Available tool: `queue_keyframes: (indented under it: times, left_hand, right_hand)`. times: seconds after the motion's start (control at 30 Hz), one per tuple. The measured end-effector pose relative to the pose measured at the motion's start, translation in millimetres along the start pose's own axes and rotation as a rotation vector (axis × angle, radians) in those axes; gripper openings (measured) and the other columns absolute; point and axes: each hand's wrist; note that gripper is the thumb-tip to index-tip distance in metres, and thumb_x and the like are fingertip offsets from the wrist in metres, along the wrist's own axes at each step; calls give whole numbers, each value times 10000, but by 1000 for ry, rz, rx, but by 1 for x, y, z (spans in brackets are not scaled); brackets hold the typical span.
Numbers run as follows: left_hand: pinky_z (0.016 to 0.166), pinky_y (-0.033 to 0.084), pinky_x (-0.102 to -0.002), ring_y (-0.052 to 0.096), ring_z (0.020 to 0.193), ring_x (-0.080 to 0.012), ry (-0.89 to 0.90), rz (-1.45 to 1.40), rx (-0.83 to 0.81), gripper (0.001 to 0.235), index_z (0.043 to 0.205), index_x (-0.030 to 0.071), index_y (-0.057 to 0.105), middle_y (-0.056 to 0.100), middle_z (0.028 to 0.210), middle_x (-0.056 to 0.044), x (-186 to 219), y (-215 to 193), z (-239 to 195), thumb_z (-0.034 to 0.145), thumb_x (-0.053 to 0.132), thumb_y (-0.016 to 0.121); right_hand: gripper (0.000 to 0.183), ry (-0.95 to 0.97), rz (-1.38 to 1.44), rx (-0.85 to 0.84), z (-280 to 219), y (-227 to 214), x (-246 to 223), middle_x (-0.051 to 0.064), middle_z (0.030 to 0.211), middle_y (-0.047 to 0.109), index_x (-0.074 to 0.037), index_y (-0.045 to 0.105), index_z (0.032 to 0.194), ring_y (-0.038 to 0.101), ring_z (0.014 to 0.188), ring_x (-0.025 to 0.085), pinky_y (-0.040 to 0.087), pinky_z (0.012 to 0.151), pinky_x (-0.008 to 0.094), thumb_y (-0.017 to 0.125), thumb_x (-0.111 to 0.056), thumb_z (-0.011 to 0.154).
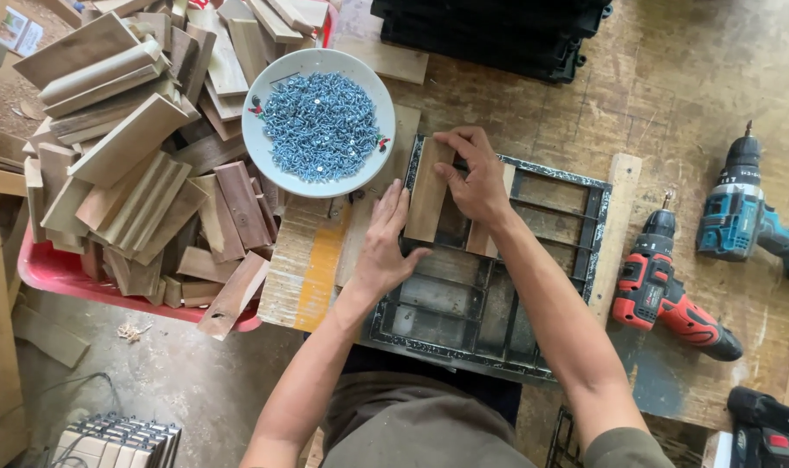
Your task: Assembling modular wooden tiles by first screwing a plastic grid onto a wooden base and then inserting wooden slats into the grid.
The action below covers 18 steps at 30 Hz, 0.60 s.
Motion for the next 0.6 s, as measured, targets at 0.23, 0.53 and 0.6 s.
queue_keyframes:
  times: [0.23,0.53,0.6]
  left_hand:
    - [1225,285,-570,377,1483,-392,35,137,59,951,1450,-56,510,396,1611,-216,-9,11,-7,641,185,948]
    - [1224,292,-567,405,1480,-363,36,68,50,952,1494,1,500,488,1556,-191,-13,12,-6,704,310,931]
    - [1224,297,-572,384,1496,-366,78,153,30,835,1440,15,558,453,1584,-192,-15,14,-6,748,342,893]
  right_hand:
    - [410,-15,-160,-80,0,-6,8,118,1163,552,-92,681,1322,563,1141,352,489,1006,469,746,-288,967]
    - [637,-13,-273,-202,-5,-6,9,141,1201,535,-93,627,1389,545,1150,384,454,1017,517,822,-416,875]
    - [687,-73,-481,-249,-13,-4,21,101,1250,488,-110,563,1478,486,1259,347,323,1156,520,664,-551,961]
Point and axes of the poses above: each hand's wrist, its own z-axis towards the middle knuckle, its own y-axis out of the palm, x = y × z
